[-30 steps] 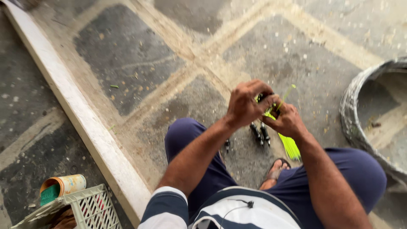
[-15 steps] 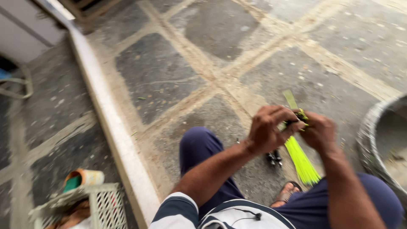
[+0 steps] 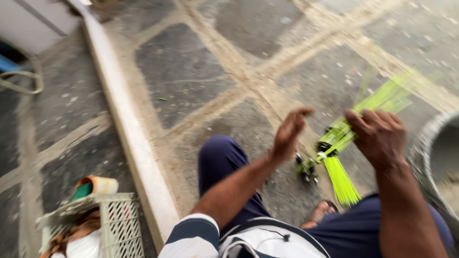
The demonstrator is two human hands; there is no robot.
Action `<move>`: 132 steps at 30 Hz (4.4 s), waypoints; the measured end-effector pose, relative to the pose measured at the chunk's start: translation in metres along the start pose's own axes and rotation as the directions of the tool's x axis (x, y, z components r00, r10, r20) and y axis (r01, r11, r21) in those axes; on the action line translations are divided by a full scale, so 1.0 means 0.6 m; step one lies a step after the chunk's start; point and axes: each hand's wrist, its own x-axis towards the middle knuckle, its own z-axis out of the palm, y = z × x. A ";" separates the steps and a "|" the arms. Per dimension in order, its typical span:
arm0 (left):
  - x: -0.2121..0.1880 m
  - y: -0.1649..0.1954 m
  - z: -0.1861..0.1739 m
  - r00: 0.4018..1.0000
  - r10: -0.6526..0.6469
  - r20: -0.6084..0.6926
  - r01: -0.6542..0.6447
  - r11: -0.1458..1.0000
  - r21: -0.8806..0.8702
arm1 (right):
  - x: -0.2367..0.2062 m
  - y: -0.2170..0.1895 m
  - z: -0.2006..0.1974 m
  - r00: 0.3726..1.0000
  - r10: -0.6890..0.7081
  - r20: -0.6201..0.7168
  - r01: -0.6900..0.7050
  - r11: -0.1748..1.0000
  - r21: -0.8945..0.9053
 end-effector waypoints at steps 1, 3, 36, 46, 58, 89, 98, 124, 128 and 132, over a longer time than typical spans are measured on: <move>0.027 -0.016 -0.005 0.993 -0.062 0.099 0.062 0.998 0.002 | 0.003 -0.003 -0.005 1.000 -0.008 -0.030 0.009 0.999 0.032; 0.063 -0.048 -0.003 0.928 -0.230 0.292 0.252 0.967 -0.038 | 0.011 -0.009 -0.014 0.999 -0.013 -0.040 0.015 0.999 0.049; 0.219 0.094 -0.021 0.648 -0.749 0.141 -0.280 -0.062 0.958 | -0.031 0.018 0.046 0.682 0.373 0.629 -0.707 0.119 0.697; 0.164 -0.008 -0.110 0.758 -0.584 0.291 -0.504 -0.240 0.830 | -0.014 -0.037 0.007 0.828 0.450 0.334 -0.374 0.001 0.927; 0.124 -0.004 -0.156 0.732 -0.425 0.533 -0.652 -0.207 0.730 | 0.007 -0.085 0.088 0.804 0.195 0.562 -0.502 0.729 0.465; 0.105 -0.006 -0.215 0.860 -0.013 0.509 -0.493 -0.277 0.825 | 0.011 -0.075 0.041 0.828 0.374 0.417 -0.442 -0.022 0.897; 0.111 0.019 -0.176 0.823 0.006 0.568 -0.555 -0.202 0.807 | 0.028 -0.083 0.073 0.835 0.480 0.270 -0.282 -0.048 0.958; 0.113 0.046 -0.207 0.891 0.075 0.448 -0.427 -0.200 0.882 | -0.102 0.083 0.255 0.197 0.966 0.170 -0.747 0.036 0.664; 0.110 0.067 -0.202 0.905 0.061 0.420 -0.407 -0.157 0.900 | -0.205 -0.033 0.313 0.331 0.688 0.646 -0.795 0.572 -0.202; 0.097 0.082 -0.194 0.920 0.043 0.390 -0.380 -0.158 0.912 | -0.233 -0.095 0.327 0.345 0.541 0.767 -0.650 0.727 -0.221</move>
